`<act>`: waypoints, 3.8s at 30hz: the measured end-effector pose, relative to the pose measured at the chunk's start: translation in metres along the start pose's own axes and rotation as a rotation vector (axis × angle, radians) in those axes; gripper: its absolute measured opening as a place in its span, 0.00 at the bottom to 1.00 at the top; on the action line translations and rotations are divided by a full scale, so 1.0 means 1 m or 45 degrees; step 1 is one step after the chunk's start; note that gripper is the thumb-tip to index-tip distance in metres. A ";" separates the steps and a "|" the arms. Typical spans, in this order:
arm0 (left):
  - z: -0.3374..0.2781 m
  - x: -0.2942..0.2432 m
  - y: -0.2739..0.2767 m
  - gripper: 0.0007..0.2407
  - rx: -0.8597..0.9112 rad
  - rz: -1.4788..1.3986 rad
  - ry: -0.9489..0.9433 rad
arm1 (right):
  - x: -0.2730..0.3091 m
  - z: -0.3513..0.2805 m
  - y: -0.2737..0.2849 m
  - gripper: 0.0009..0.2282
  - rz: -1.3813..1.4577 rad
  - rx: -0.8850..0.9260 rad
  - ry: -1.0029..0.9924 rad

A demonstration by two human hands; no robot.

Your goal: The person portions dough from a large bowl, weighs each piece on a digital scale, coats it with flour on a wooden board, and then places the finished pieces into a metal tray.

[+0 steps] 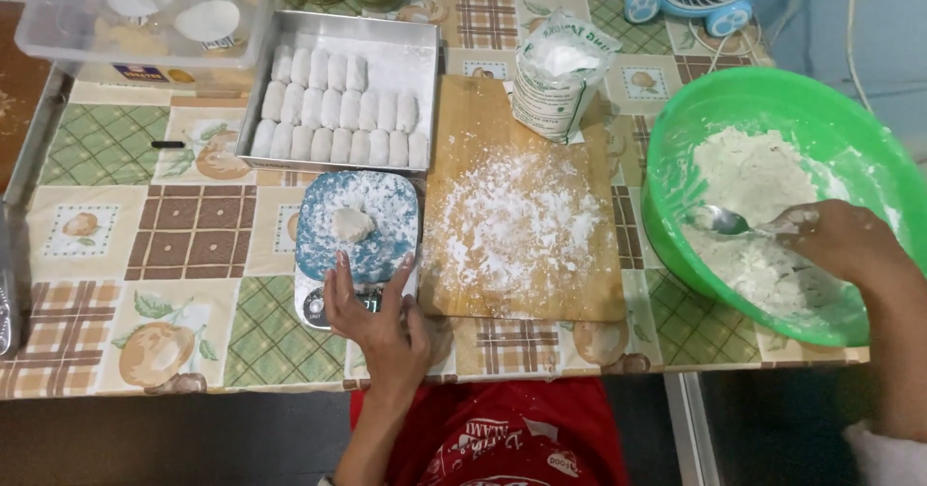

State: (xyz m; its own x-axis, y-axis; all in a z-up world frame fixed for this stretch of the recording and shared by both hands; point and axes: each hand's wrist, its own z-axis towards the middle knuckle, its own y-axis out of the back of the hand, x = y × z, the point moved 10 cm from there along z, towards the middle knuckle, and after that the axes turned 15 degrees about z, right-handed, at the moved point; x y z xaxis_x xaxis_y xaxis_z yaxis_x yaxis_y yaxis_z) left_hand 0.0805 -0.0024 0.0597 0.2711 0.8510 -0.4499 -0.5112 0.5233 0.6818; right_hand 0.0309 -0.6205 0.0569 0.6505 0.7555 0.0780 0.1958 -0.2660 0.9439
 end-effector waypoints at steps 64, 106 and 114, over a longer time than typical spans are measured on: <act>0.054 0.076 -0.040 0.34 0.519 0.083 0.292 | 0.495 -0.204 -0.050 0.12 0.197 0.302 1.137; 0.009 0.148 0.009 0.28 -0.177 -0.083 0.423 | 0.440 -0.226 -0.054 0.08 0.560 -0.083 1.079; 0.009 0.149 0.007 0.29 -0.169 -0.083 0.434 | 0.451 -0.230 -0.062 0.08 0.483 -0.104 1.177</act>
State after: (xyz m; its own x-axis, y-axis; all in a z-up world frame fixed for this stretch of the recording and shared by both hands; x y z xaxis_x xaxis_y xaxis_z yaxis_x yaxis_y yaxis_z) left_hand 0.1247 0.1280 0.0025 0.0307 0.7403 -0.6716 -0.6095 0.5464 0.5744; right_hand 0.1432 -0.1260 0.1078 -0.1728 0.8073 0.5643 0.0203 -0.5699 0.8215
